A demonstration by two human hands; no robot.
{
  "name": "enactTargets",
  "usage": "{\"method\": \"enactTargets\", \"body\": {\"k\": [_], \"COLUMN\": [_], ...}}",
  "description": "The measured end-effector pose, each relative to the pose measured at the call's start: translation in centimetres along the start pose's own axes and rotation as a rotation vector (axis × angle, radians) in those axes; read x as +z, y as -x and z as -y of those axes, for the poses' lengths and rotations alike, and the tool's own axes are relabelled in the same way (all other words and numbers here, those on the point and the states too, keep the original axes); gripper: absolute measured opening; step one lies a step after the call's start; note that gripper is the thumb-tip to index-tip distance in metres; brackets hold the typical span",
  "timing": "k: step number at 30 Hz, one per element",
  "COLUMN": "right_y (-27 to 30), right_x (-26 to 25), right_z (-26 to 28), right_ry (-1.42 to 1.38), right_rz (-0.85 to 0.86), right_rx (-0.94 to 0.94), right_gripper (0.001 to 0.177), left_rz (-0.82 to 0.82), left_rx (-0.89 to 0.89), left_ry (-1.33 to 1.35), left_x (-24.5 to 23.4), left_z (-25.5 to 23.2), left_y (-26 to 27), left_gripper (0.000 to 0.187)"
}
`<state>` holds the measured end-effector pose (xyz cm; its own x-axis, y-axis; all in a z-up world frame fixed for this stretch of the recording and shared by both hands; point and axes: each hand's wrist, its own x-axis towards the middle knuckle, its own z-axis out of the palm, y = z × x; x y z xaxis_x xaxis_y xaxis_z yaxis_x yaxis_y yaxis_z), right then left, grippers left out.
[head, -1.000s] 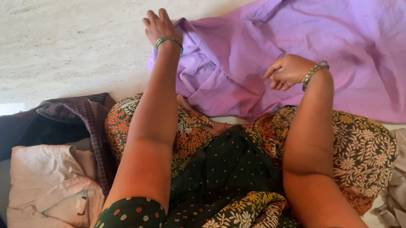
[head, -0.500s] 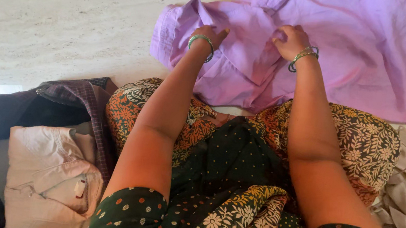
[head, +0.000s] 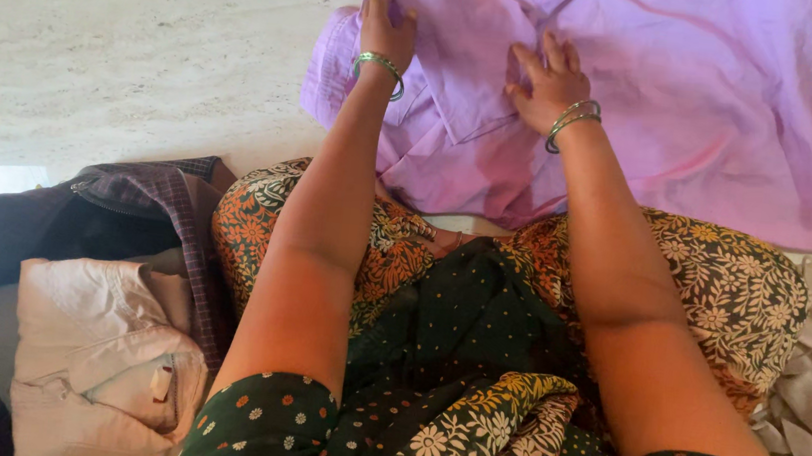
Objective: The person folds a purple shirt on the floor, smoothing it out and folding it into a compact rectangle. They then pick up a light-colored shirt and begin folding it in a similar manner.
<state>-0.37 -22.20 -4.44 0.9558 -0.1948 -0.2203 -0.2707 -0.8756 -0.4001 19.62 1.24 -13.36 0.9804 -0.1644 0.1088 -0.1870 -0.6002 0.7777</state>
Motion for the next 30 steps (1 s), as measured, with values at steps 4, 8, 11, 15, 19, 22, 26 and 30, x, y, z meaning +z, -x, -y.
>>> {"method": "enactTargets", "body": {"k": [4,8,11,15,19,22,26,30], "right_y": [0.0,-0.3,-0.4,-0.6,0.1,0.3,-0.4,-1.3], "right_x": [0.5,1.8,2.7,2.6,2.7,4.0,5.2,5.2], "right_z": [1.6,1.8,2.0,2.9,4.5,5.3,4.0,3.1], "right_ry": [0.118,0.164,0.178,0.191,0.112,0.084,0.176,0.142], "right_rz": [0.126,0.019,-0.065,-0.144,-0.224,-0.128,-0.137,-0.153], "right_rx": [0.124,0.112,0.06,0.013,-0.2,-0.311,-0.361,-0.355], "right_gripper": [0.071,0.066,0.065,0.062,0.064,0.064,0.06,0.058], "left_rz": [0.05,0.261,0.229,0.171,0.182,0.151,0.204,0.23], "left_rx": [0.083,-0.131,-0.111,-0.088,-0.052,-0.082,-0.394,-0.541], "left_ry": [-0.16,-0.353,-0.476,-0.459,-0.53,-0.628,-0.638,-0.587], "left_x": [-1.3,-3.2,-3.2,-3.8,-6.3,-7.8,-10.1,-12.4], "left_z": [-3.3,-5.3,-3.8,-4.5,-8.3,-10.2,-10.6,-10.1], "left_y": [2.2,2.3,2.0,1.6,1.5,1.0,-0.2,-0.7], "left_gripper": [0.081,0.096,0.089,0.085,0.078,0.078,0.085,0.077]}}
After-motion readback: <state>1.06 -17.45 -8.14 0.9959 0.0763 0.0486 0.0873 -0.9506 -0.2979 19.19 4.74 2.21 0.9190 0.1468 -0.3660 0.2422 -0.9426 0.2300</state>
